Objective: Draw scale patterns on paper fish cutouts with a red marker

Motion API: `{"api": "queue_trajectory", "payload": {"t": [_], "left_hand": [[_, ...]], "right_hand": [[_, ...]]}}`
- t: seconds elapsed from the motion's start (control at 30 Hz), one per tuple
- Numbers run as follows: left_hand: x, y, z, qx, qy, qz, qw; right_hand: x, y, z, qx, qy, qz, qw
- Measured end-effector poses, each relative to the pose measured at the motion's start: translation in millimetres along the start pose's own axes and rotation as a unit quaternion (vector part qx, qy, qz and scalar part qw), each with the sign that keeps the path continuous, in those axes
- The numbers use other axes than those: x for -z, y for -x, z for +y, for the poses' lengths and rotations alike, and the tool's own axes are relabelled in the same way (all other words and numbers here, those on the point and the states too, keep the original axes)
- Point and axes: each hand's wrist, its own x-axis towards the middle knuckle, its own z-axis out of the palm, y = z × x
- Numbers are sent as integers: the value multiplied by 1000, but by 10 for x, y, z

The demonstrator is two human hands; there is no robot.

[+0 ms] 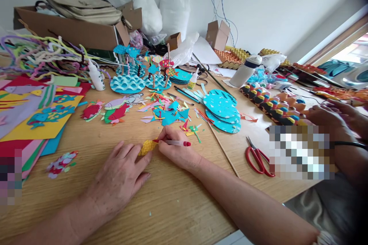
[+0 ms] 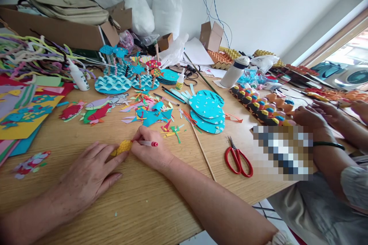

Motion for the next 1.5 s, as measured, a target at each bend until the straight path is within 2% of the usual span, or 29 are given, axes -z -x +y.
{"api": "queue_trajectory", "payload": {"t": [0.37, 0.57, 1.2, 1.5], "left_hand": [[5, 0, 1, 4, 0, -2, 1000], [3, 3, -3, 3, 8, -2, 1000], [8, 9, -14, 5, 1, -14, 1000], [26, -2, -14, -3, -3, -11, 1000]], "right_hand": [[19, -18, -17, -9, -22, 18, 1000], [19, 12, -17, -9, -24, -8, 1000], [36, 30, 3, 21, 20, -6, 1000], [47, 56, -28, -1, 1, -25, 1000]]}}
